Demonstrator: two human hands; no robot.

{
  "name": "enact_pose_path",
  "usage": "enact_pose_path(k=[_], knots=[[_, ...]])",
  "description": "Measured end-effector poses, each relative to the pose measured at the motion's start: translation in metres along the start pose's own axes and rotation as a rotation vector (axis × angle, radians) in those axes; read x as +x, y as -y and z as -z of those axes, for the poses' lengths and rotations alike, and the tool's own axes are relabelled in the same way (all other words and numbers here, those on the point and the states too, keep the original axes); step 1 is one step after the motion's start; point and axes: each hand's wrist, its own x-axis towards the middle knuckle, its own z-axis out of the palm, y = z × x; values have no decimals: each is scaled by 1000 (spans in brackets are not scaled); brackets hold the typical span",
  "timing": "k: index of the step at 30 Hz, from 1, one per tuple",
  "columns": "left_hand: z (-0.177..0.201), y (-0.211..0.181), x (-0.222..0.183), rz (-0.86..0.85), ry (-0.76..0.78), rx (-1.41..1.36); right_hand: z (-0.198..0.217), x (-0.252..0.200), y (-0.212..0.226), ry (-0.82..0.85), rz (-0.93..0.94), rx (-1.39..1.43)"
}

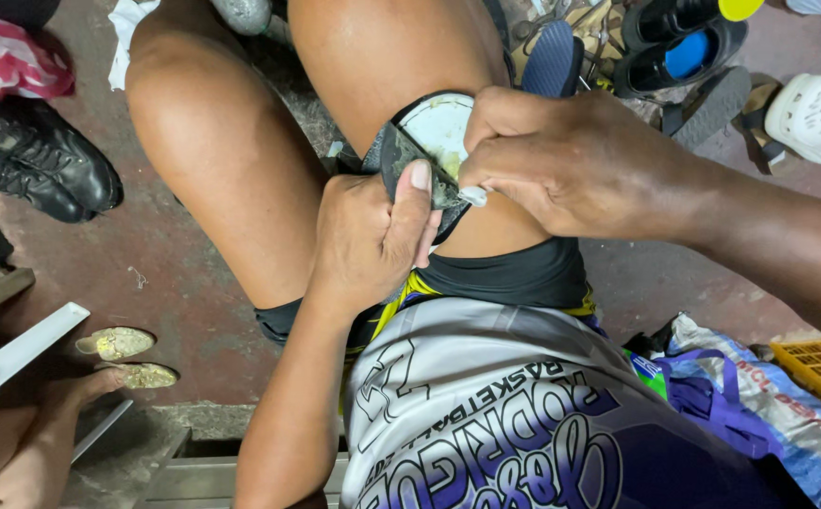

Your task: The person applies adhesive and pieces of material to the sole and side of a shoe while working on their lap.

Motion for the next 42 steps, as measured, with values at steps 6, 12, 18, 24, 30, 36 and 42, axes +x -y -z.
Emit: enact_pose_path(k=[6,12,18,24,30,36,42], knots=[[-5,7,-3,-42,-11,6,-12,0,6,-28,-51,-157],[-7,2,-3,-102,-113,51,-24,3,12,-93,-111,-193],[-7,-29,-6,182,-204,301,-19,-3,13,-106,-41,-93],[0,-16,-11,29,-25,112,-16,-6,9,-39,-104,-130],[-10,10,-20,15,-70,18,-27,-1,9,-49,-139,-149],[-9,14,-23,33,-108,-35,-34,5,14,-112,-80,-213],[-8,9,-18,-3,-40,-33,-13,-7,7,-37,-5,-84]])
